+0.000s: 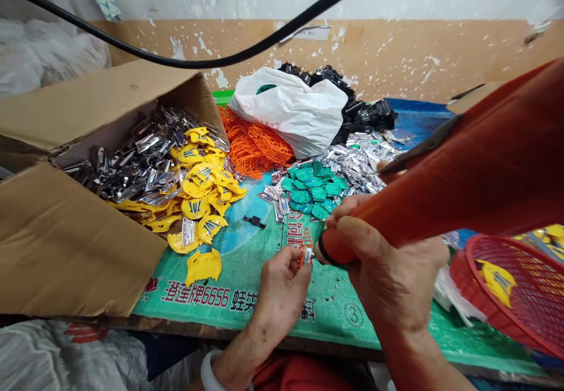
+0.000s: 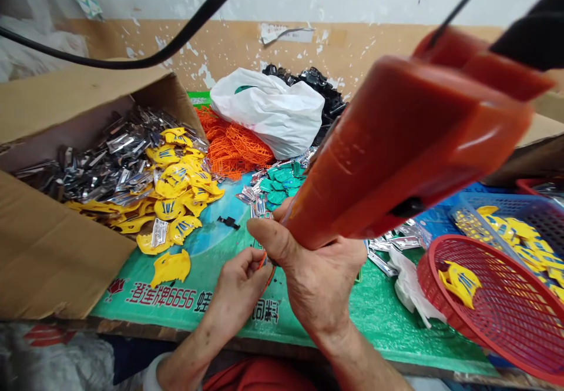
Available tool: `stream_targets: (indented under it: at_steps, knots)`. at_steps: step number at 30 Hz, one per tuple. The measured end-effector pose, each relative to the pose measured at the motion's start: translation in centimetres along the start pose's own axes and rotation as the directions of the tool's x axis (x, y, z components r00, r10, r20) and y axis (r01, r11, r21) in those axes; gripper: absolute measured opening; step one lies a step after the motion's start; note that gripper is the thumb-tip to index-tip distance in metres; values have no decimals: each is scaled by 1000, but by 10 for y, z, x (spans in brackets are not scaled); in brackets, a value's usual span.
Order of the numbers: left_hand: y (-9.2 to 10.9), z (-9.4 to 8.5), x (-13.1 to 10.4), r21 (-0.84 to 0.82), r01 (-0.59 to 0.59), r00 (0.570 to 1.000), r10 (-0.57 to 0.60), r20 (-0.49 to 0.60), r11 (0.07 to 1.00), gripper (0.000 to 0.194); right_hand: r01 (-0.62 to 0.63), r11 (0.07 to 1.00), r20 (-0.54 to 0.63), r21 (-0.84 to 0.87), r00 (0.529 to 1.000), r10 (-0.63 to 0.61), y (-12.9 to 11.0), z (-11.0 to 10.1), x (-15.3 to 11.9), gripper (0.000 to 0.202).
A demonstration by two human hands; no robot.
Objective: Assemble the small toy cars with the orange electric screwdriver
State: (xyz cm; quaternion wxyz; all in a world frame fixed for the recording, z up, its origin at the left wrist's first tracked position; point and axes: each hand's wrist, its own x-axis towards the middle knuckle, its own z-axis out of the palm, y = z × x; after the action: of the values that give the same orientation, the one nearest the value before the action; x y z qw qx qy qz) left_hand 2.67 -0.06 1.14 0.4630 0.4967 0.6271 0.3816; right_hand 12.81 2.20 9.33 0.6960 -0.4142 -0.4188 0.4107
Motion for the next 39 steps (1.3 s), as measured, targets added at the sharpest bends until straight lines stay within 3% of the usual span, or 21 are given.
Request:
stream_targets:
  at_steps: [3,9,18,26,39]
  knots:
    - [6,-9,0,-225,221,967,-184,175,949,11,7,999,7,52,1000,-7,-3,1,3,19]
    - [9,-15,-2,-417,398,906,-279,319,817,24,17,1000,26,16,1000,-17,-2,1,3,21]
    - [3,-12,-1,-485,403,903,-253,347,776,34,-26,1000,46,11,999,26,2,-5,2,20]
    - [5,-10,-2,-491,414,904,-279,325,766,30,18,1000,71,19,997,-19,7,-9,3,21]
    - [-4,-8,-1,-530,445,890,-289,353,723,28,-32,997,94,72,995,25,9,-12,1,18]
